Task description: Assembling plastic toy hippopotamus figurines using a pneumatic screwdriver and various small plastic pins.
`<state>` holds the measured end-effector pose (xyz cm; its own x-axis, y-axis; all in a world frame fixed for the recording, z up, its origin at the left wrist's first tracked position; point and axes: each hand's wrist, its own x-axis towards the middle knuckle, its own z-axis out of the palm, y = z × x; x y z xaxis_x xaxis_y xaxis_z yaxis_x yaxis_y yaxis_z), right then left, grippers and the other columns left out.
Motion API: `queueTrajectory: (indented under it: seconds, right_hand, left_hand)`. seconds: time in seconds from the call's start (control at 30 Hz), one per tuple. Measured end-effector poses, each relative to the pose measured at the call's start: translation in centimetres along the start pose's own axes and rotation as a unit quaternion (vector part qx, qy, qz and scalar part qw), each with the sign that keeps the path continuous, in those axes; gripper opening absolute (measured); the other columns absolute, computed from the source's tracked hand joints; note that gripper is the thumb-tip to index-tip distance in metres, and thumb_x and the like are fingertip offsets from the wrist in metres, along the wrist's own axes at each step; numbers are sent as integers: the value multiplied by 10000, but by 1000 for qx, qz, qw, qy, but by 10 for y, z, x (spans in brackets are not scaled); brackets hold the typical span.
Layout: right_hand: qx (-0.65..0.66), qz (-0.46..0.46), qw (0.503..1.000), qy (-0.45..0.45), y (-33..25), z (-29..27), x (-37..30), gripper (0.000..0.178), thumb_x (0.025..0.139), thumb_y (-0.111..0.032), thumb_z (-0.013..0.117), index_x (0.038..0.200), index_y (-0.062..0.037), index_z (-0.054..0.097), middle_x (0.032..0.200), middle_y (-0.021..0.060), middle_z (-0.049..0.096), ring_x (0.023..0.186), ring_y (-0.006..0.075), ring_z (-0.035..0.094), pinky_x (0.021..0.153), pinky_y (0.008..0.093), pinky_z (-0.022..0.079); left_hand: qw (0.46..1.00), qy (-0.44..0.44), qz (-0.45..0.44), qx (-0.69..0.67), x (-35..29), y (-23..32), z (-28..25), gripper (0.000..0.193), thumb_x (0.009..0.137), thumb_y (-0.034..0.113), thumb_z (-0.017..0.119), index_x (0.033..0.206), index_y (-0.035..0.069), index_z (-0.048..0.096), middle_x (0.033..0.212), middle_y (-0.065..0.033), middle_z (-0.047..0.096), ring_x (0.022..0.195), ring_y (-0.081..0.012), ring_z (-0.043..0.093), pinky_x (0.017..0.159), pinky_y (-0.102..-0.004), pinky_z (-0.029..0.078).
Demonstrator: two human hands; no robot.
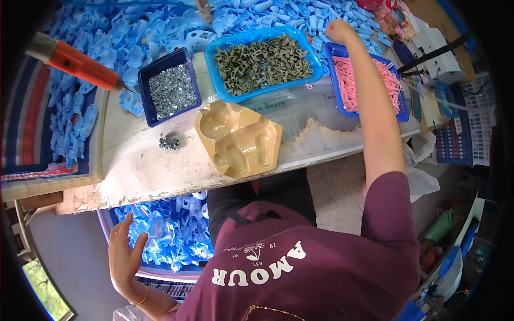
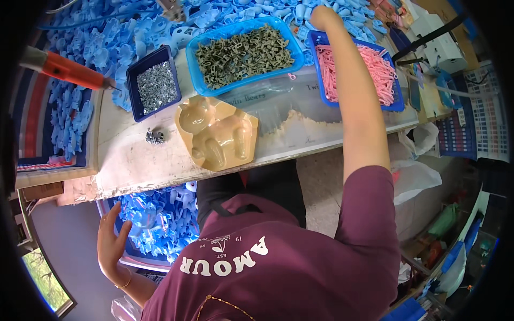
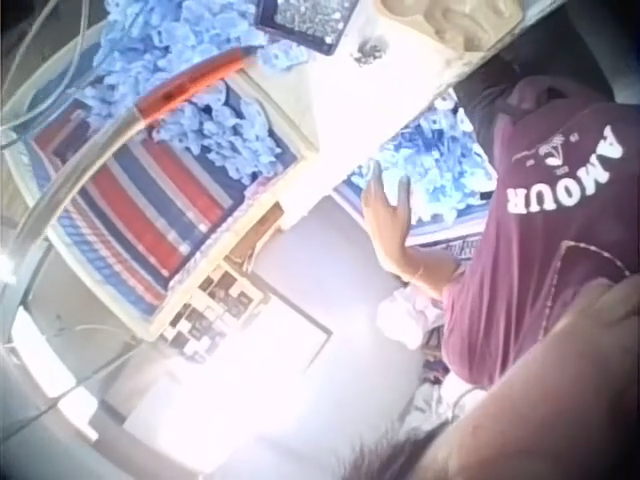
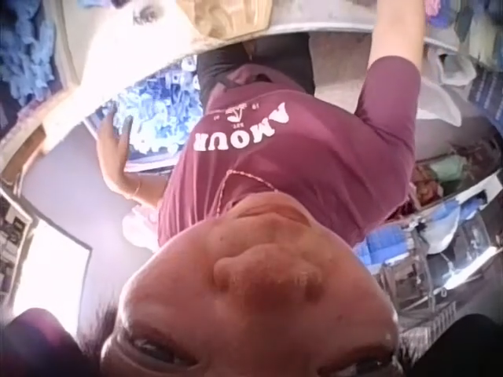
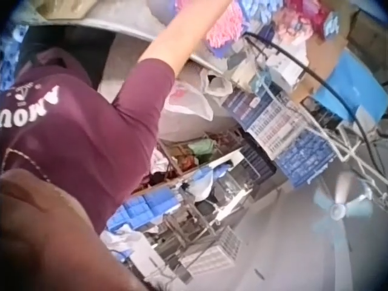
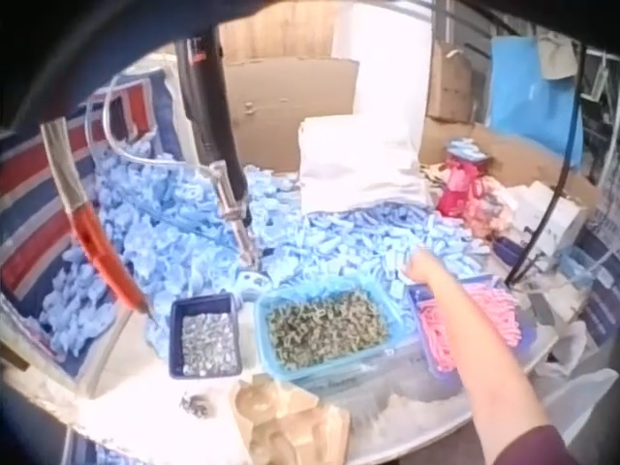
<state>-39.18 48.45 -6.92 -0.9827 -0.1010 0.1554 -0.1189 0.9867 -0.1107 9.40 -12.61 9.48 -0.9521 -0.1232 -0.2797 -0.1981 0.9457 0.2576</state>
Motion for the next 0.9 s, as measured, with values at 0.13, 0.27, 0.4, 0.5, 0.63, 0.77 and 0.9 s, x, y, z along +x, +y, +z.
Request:
queueTrajectory:
  seconds: [0.13,0.27,0.4,0.5,0.63,0.77,0.9]
  right_hand:
    - [-188,-46,975,-106,96,34,28,170,802,-194,680,843,-33,715,848,146,721,776,300,689,699,403,543]
    - [-57,18,986,-154,-12,20,10,196,684,-172,764,822,-60,683,822,141,712,782,304,684,711,402,543]
    - [41,20,999,-24,17,0,-12,333,677,-153,790,972,-76,658,889,123,705,808,258,676,729,386,535]
    - [157,1,986,54,21,-11,-20,385,769,-159,742,1137,-74,668,906,77,697,803,201,658,709,344,528]
    - [423,27,906,20,-31,-53,-38,400,852,-169,686,1238,-62,669,899,26,678,804,137,637,686,289,512]
    - [517,19,845,-134,-97,-85,-83,388,885,-195,689,1235,-29,681,889,8,679,775,85,627,666,251,513]
    - [506,24,814,-285,-147,-104,-133,366,867,-217,734,1164,-3,709,856,36,704,690,83,637,623,237,532]
  left_hand:
    - [993,-25,86,-74,35,17,12,481,923,204,686,1358,33,574,1265,-187,650,1185,-350,599,1030,-423,449]
    - [983,-48,148,-92,45,48,23,449,926,233,691,1315,26,602,1212,-190,670,1140,-372,611,1013,-430,451]
    - [953,-47,275,-120,79,83,36,366,902,192,704,1219,23,635,1083,-178,687,1010,-385,628,890,-444,491]
    - [930,-55,335,-138,99,113,43,290,895,127,704,1162,25,661,1075,-168,699,1012,-377,644,900,-424,503]
    - [883,-58,430,-178,118,149,60,238,893,103,696,1116,20,677,1031,-154,705,976,-370,651,860,-422,522]
    - [845,-12,496,-199,129,182,87,304,878,79,697,1178,46,663,1180,-137,676,994,-353,652,861,-417,537]
    - [820,84,546,-153,147,220,108,469,817,49,698,1280,77,627,1327,-112,619,1026,-321,650,864,-404,547]
